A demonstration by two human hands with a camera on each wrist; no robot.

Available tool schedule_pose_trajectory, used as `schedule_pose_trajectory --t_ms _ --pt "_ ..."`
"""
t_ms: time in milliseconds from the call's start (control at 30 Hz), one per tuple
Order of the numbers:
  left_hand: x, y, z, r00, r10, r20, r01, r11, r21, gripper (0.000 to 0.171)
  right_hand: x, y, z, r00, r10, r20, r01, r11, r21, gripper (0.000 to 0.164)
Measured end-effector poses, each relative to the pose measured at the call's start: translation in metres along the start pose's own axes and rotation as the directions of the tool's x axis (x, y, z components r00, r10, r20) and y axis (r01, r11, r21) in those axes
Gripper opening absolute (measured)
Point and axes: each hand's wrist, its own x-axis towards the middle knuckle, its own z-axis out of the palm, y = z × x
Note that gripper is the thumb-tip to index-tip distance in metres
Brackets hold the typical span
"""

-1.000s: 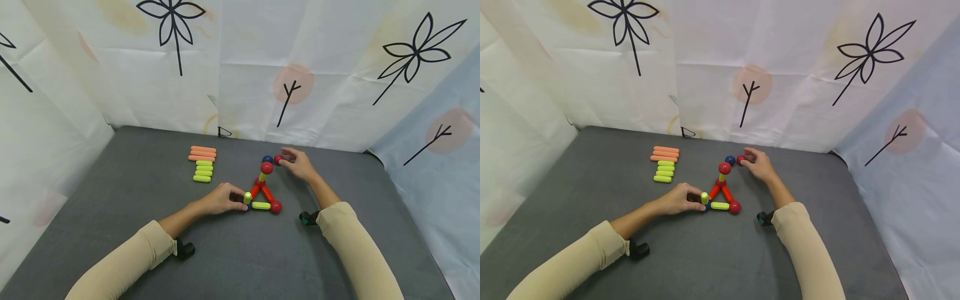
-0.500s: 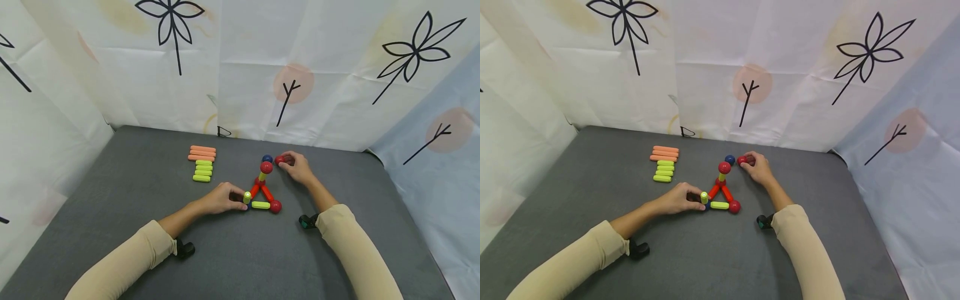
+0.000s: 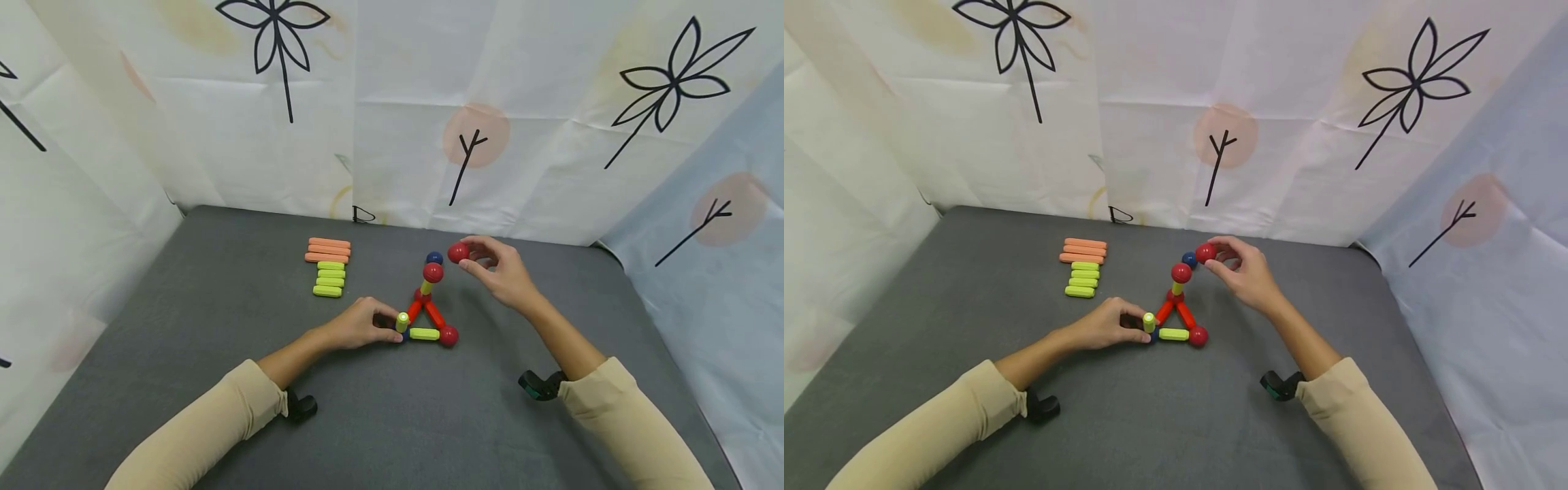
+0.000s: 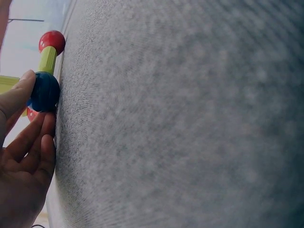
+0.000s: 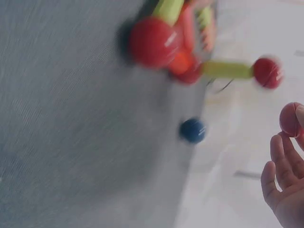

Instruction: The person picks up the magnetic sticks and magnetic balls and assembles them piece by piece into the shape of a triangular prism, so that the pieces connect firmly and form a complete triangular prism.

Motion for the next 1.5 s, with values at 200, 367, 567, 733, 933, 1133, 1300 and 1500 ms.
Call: schedule_pose_trajectory --t_ms 200,367,567,733,933,1133,1300,1500 --pt "-0.001 0.0 0.0 1.0 0.009 -0.007 -0.009 1.0 0.012 0.024 -0.013 -0.04 0.012 0.984 -0.143 0.107 0.135 0.988 0.074 0.037" --pt "-0.001 0.0 0.0 1.0 0.012 0.001 -0.012 1.0 0.029 0.023 -0.023 -0.044 0.033 0.952 -0.213 0.221 0.191 0.975 0.114 0.036" --pt "-0.001 -0.001 0.0 1.0 0.014 0.012 -0.015 0.999 0.044 0.023 -0.03 -0.042 0.052 0.923 -0.259 0.284 0.23 0.964 0.134 0.035" --pt "-0.001 -0.002 0.0 1.0 0.022 0.016 -0.023 0.999 0.045 0.022 -0.032 -0.039 0.058 0.916 -0.26 0.305 0.236 0.965 0.113 0.036" --pt "-0.001 -0.002 -0.001 1.0 0.019 0.01 -0.02 0.999 0.044 0.022 -0.037 -0.037 0.056 0.932 -0.225 0.284 0.203 0.973 0.106 0.04" --pt "0.0 0.0 0.0 1.0 0.012 0.012 -0.012 0.999 0.044 0.024 -0.053 -0.019 0.042 0.961 -0.135 0.243 0.132 0.991 0.029 0.033" --pt "-0.001 0.002 -0.001 1.0 0.006 0.014 -0.007 0.998 0.056 0.025 -0.068 0.01 0.037 0.954 -0.02 0.299 0.042 0.997 -0.07 0.036" --pt "-0.003 0.0 -0.006 0.998 0.024 0.057 -0.026 0.999 0.033 0.031 -0.075 0.025 0.038 0.935 0.058 0.349 -0.036 0.997 -0.069 0.039"
